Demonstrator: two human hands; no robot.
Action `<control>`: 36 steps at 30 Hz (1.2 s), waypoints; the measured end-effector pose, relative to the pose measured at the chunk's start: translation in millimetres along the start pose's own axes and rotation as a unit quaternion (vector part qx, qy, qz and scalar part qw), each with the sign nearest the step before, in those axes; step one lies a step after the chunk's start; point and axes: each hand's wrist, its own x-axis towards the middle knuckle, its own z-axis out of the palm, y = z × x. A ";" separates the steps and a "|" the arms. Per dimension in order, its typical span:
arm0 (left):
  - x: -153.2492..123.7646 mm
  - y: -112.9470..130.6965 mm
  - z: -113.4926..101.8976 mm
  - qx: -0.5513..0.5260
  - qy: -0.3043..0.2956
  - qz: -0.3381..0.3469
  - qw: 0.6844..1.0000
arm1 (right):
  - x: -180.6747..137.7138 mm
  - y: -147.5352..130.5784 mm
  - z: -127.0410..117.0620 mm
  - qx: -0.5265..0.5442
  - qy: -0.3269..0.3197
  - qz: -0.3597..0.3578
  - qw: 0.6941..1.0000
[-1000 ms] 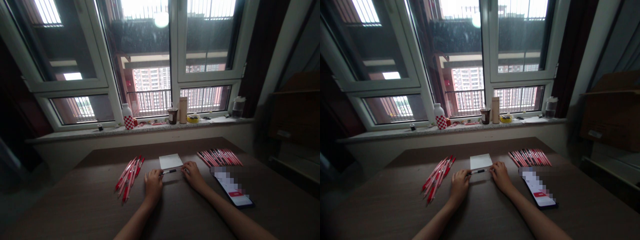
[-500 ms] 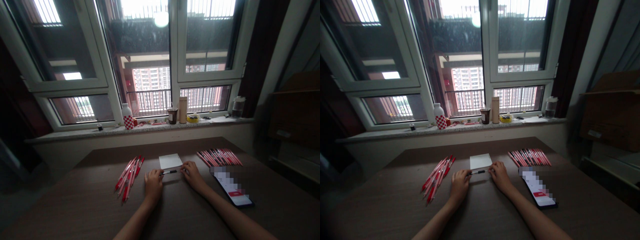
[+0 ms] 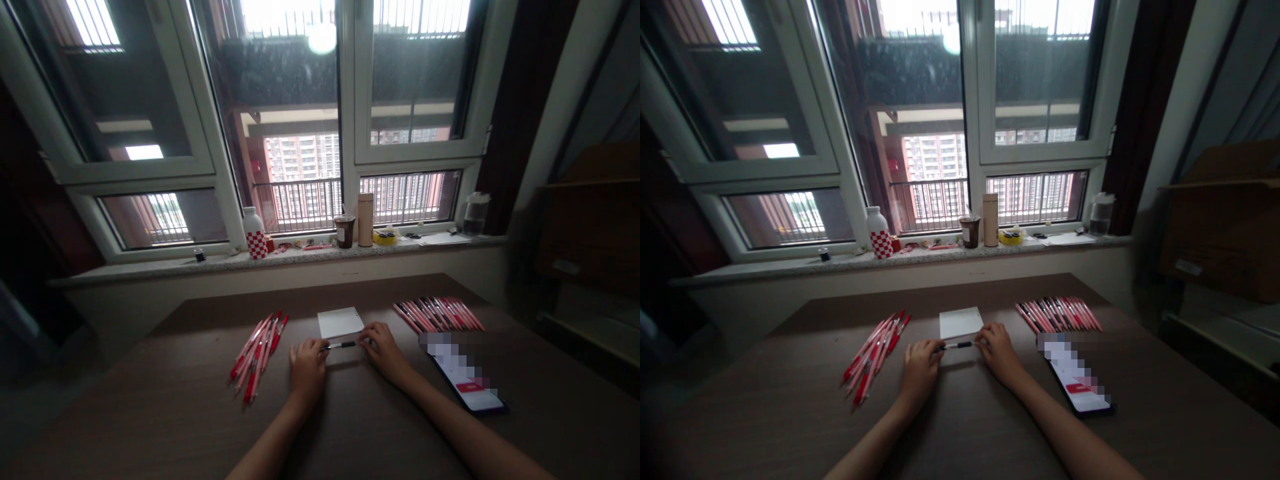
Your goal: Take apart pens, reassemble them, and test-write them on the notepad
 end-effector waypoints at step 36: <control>-1.0 0.9 -2.2 -0.038 -0.001 -0.002 0.999 | 0.6 18.1 -9.3 -0.018 0.005 0.065 0.998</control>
